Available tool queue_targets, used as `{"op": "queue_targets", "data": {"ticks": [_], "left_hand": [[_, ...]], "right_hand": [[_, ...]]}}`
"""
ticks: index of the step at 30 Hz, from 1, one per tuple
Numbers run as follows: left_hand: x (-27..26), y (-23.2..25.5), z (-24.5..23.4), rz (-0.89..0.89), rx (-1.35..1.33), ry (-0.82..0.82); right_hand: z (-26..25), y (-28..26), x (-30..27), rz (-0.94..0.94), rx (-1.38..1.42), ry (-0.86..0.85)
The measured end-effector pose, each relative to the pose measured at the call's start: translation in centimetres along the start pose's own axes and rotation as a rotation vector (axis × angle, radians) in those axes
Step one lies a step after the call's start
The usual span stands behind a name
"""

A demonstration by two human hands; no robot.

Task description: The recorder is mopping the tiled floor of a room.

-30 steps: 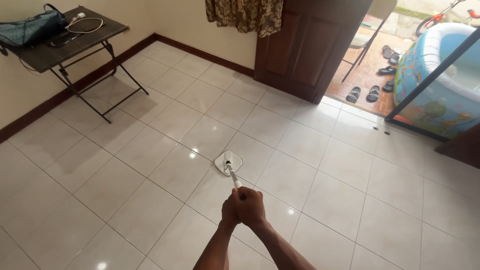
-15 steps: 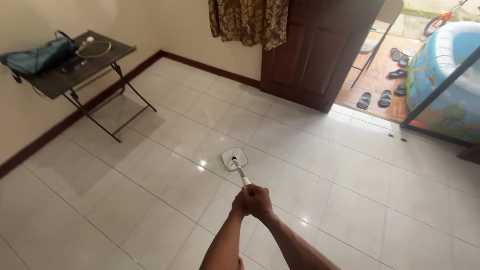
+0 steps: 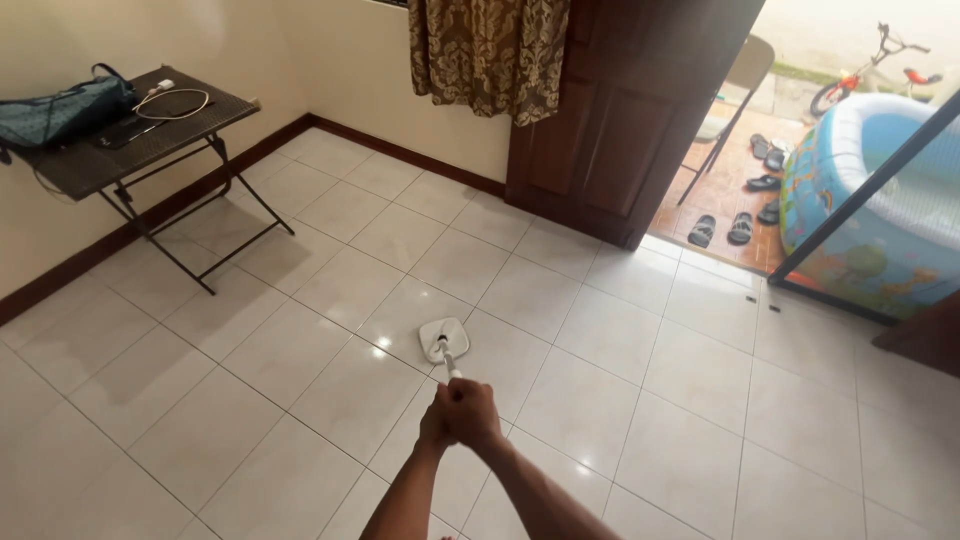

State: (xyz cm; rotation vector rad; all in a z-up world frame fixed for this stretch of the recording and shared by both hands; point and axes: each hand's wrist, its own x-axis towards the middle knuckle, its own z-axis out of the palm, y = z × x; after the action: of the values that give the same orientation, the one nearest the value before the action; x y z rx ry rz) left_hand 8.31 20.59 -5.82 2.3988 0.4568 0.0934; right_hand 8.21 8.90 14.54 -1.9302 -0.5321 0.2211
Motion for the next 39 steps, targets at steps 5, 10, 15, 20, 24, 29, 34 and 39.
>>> {"op": "queue_targets", "data": {"ticks": [5, 10, 15, 20, 24, 29, 34, 39], "left_hand": [[-6.6, 0.9, 1.5, -0.142, 0.059, -0.041], [-7.2, -2.6, 7.3, 0.119, -0.007, 0.17], [-10.8, 2.4, 6.5, -0.106, 0.071, 0.003], [-13.5, 8.2, 4.1, -0.125, 0.062, 0.025], [-17.3, 11.3, 6.2, -0.192, -0.002, 0.004], [-15.5, 9.0, 4.9, -0.14, -0.013, 0.103], [-14.6, 11.4, 1.8, -0.264, -0.078, -0.009], [-10.6, 9.7, 1.4, -0.214, 0.048, -0.092]], "right_hand": [[-1.3, -0.9, -6.2, 0.02, 0.012, -0.02], [-3.0, -1.1, -9.6, -0.052, 0.0, -0.03], [-5.3, -0.7, -12.0, -0.074, -0.098, -0.029], [-7.5, -0.2, -14.1, -0.081, -0.041, 0.006], [-8.1, 1.1, -15.0, -0.003, -0.057, -0.006], [-8.6, -1.3, -15.1, 0.071, -0.029, -0.036], [-7.8, -1.0, -13.1, 0.062, -0.013, -0.004], [-6.1, 0.7, -9.4, 0.067, 0.002, 0.017]]}}
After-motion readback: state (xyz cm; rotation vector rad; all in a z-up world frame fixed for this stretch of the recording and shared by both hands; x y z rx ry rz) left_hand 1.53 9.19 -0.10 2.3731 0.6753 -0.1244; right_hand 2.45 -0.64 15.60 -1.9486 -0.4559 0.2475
